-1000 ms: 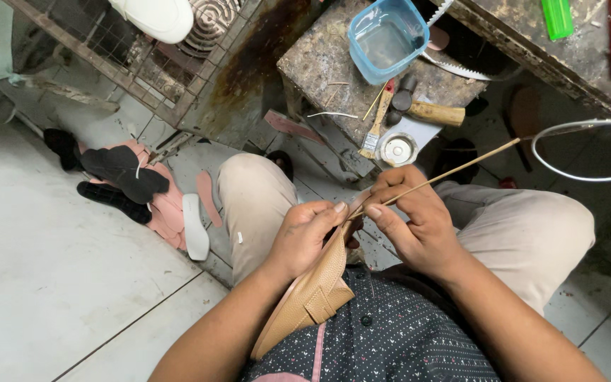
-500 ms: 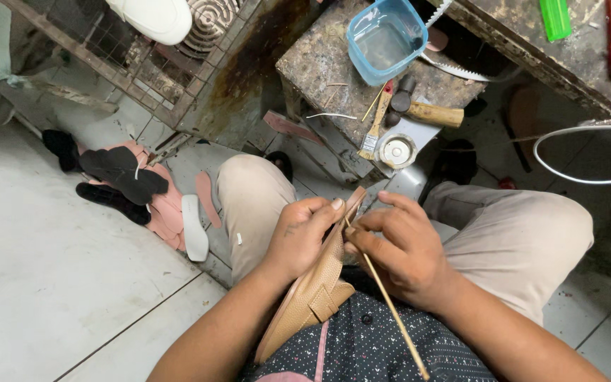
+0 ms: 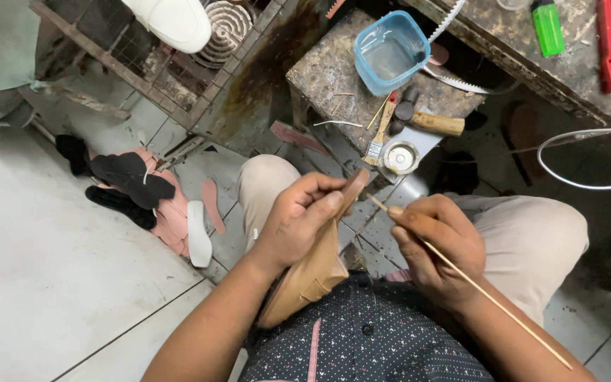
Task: The person sits on the workshop floor holding a tan shoe upper on their lap. They open a small plastic bag, then use a long thin wooden stick to apply and spread adhesive along the edge of the shoe upper, working around the rim and re-dipping the stick in a small tin of glue on the workbench.
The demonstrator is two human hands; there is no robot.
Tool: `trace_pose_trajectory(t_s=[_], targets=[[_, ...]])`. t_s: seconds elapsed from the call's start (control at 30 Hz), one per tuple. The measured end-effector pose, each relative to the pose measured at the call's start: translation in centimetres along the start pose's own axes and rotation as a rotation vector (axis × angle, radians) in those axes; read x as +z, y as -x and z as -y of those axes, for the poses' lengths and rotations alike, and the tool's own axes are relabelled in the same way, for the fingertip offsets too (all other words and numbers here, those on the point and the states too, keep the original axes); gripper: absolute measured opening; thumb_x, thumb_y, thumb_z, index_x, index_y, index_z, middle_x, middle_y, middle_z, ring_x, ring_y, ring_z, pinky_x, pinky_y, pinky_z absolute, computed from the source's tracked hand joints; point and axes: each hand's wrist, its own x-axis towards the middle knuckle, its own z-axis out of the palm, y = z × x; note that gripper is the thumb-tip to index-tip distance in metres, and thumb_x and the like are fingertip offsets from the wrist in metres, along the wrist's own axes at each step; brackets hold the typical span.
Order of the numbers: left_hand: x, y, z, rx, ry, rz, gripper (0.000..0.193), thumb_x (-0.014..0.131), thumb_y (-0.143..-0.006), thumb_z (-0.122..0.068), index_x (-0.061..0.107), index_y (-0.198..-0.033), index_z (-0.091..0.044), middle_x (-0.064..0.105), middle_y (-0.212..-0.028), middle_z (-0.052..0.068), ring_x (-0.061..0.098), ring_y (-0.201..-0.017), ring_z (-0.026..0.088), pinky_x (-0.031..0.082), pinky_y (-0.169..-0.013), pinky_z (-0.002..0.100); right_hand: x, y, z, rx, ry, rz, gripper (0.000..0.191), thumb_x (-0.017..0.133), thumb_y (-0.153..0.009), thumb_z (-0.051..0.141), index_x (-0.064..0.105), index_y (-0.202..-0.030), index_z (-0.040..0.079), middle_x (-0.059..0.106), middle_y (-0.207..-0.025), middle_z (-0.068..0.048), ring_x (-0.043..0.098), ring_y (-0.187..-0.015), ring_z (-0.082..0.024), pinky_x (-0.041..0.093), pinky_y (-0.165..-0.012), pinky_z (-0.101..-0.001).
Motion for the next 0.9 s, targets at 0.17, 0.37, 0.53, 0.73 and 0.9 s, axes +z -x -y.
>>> trace_pose_trajectory(t_s=[0.17, 0.37, 0.53, 0.73, 0.9], targets=[[-0.4, 0.0, -1.6, 0.156, 0.231, 0.033, 0.052, 0.042, -0.109, -0.023, 0.042, -0.153, 0.004, 0.062, -0.136, 0.016, 0.066, -0.118, 0.020, 0.051, -0.108, 0.036, 1.2, -0.2, 0.3, 0.100, -0.038, -0.003, 0.032, 0.063, -0.098, -0.002, 0.062, -0.129, 0.001, 0.070, -0.116, -0.012, 0.072, -0.105, -0.021, 0.057, -0.093, -0.0308], [0.9, 1.4, -0.2, 0.284, -0.028, -0.055, 0.060, 0.032, -0.113, -0.035, 0.037, -0.157, 0.006, 0.051, -0.155, 0.014, 0.050, -0.143, 0.021, 0.036, -0.123, 0.033, 4.7, -0.5, 0.9, 0.139, -0.149, 0.121, 0.053, 0.073, -0.094, 0.007, 0.051, -0.142, 0.003, 0.062, -0.135, -0.015, 0.068, -0.117, -0.023, 0.056, -0.098, -0.0326], [1.4, 2.8, 0.1, 0.252, 0.004, -0.126, 0.062, 0.034, -0.114, -0.039, 0.045, -0.152, 0.008, 0.052, -0.154, 0.017, 0.050, -0.142, 0.022, 0.037, -0.121, 0.035, 5.6, 1.3, 1.0, 0.083, -0.154, 0.167, 0.064, 0.078, -0.090, 0.009, 0.046, -0.146, 0.002, 0.054, -0.142, -0.016, 0.063, -0.123, -0.024, 0.055, -0.099, -0.0335], [2.8, 3.0, 0.0, 0.195, 0.015, -0.187, 0.057, 0.033, -0.114, -0.034, 0.052, -0.146, 0.009, 0.058, -0.147, 0.018, 0.055, -0.135, 0.023, 0.041, -0.117, 0.035, 5.5, 2.1, 0.6, 0.191, -0.164, 0.197, 0.065, 0.079, -0.088, 0.009, 0.048, -0.146, 0.003, 0.058, -0.135, -0.014, 0.068, -0.114, -0.021, 0.060, -0.094, -0.0312], [2.4, 2.9, -0.1, 0.220, -0.013, -0.186, 0.057, 0.032, -0.115, -0.034, 0.051, -0.145, 0.010, 0.057, -0.150, 0.016, 0.054, -0.139, 0.021, 0.040, -0.119, 0.033, 5.3, 2.1, 0.1, 0.166, -0.099, 0.209, 0.069, 0.082, -0.085, 0.008, 0.049, -0.145, 0.003, 0.059, -0.135, -0.013, 0.068, -0.110, -0.021, 0.057, -0.094, -0.0333]])
